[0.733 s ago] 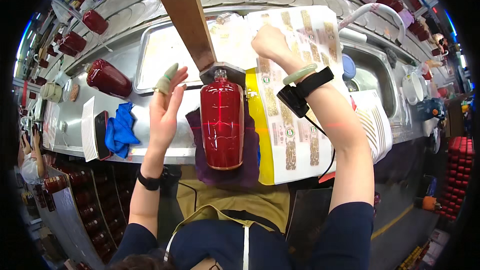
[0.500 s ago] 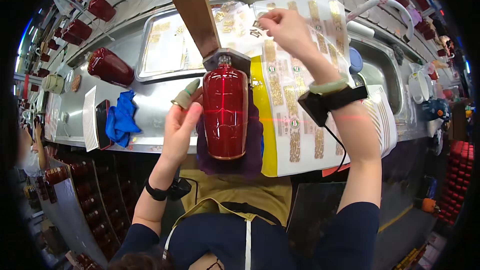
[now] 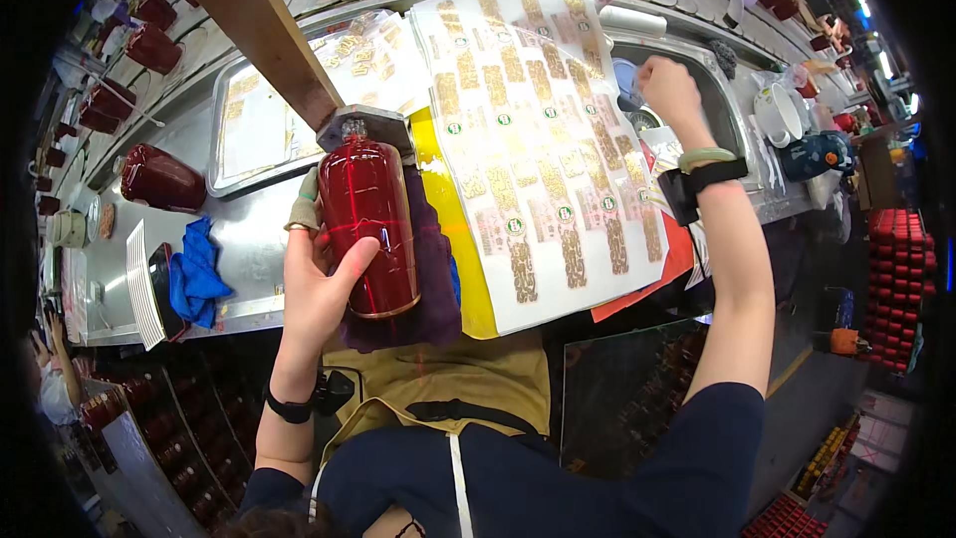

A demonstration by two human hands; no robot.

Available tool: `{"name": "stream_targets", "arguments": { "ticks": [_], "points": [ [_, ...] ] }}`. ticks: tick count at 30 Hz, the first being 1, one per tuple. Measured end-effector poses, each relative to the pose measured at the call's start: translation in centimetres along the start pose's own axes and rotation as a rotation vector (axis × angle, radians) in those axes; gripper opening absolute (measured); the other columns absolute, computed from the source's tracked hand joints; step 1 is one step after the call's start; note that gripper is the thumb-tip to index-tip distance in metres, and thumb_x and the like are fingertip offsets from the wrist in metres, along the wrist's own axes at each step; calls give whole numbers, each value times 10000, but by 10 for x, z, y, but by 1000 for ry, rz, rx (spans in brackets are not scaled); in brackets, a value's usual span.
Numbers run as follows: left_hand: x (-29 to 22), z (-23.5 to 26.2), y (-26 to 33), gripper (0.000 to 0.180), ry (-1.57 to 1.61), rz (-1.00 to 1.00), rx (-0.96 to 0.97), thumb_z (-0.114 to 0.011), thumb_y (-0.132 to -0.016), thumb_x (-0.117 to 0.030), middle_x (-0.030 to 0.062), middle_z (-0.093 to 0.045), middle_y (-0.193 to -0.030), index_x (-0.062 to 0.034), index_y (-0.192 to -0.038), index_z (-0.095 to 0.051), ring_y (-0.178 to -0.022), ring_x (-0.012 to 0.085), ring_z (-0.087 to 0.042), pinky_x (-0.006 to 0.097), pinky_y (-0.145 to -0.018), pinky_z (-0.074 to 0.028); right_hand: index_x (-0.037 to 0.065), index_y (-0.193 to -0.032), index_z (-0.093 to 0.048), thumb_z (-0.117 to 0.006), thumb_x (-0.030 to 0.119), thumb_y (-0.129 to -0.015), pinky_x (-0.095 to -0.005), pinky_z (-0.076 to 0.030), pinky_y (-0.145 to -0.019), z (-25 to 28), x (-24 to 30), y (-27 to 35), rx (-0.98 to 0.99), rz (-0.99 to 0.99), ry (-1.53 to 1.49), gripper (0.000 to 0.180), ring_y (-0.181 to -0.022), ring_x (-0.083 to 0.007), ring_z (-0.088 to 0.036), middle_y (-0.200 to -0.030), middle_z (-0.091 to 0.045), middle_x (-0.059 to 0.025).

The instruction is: The recorder applies decorative gold labels and cleans the exterior of red liquor bottles on a production line.

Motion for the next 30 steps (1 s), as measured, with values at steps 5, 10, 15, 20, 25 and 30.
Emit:
{"name": "stream_targets", "arguments": {
  "ticks": [5, 10, 15, 20, 25, 30],
  "points": [
    [4, 0, 0, 820, -55, 83, 28, -808, -890, -161, 180, -620, -1357, 44, -1535, -345, -1163, 217, -673, 365, -981, -550, 123, -927, -791, -691, 156, -824, -472, -579, -826, -29, -7, 9, 95, 11, -14, 147, -935, -377, -735, -947, -766, -157],
    [9, -2, -2, 808, 82, 58, 68, -794, -909, -154, 185, -600, -1377, 46, -1538, -328, -1215, 211, -647, 368, -1013, -542, 41, -1028, -725, -687, 130, -937, -387, -545, -730, 79, 117, 71, -63, 277, -432, 133, -785, -310, -723, -856, -735, -146],
    [7, 2, -4, 608, 412, 155, 100, -625, -1043, -129, 163, -570, -1419, 38, -1542, -319, -1232, 195, -632, 366, -1046, -530, 19, -1096, -694, -662, -13, -949, -297, -535, -729, 144, 235, 157, 52, 643, -805, 154, -833, -177, -710, -901, -735, -92],
    [1, 11, -6, 591, 737, 253, 102, -632, -1040, -124, 153, -554, -1438, 29, -1530, -340, -1261, 196, -610, 355, -1047, -529, -7, -1116, -649, -644, -26, -944, -340, -549, -784, 127, 290, 194, 332, 724, -1013, 173, -870, -245, -706, -912, -717, -121],
    [2, 1, -5, 750, 323, 124, 106, -758, -951, -79, 156, -550, -1428, 25, -1543, -308, -1283, 210, -600, 371, -1077, -522, 12, -1072, -630, -676, 30, -921, -404, -552, -739, 105, 301, 188, 204, 756, -877, 158, -844, -336, -705, -915, -718, -149],
    [2, 3, -4, 753, 301, 124, 83, -780, -941, -120, 165, -551, -1421, 40, -1518, -322, -1279, 217, -602, 382, -1079, -519, 19, -1147, -666, -698, 115, -964, -307, -483, -656, 85, 295, 170, 162, 477, -1043, 209, -707, -155, -602, -795, -629, -50]
  ]
}}
Point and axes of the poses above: each hand's wrist, its own y-axis away from the middle knuckle, its own z-axis out of the back of the hand, x = y × z, the point moved 4 cm from there along -y, towards the middle knuckle
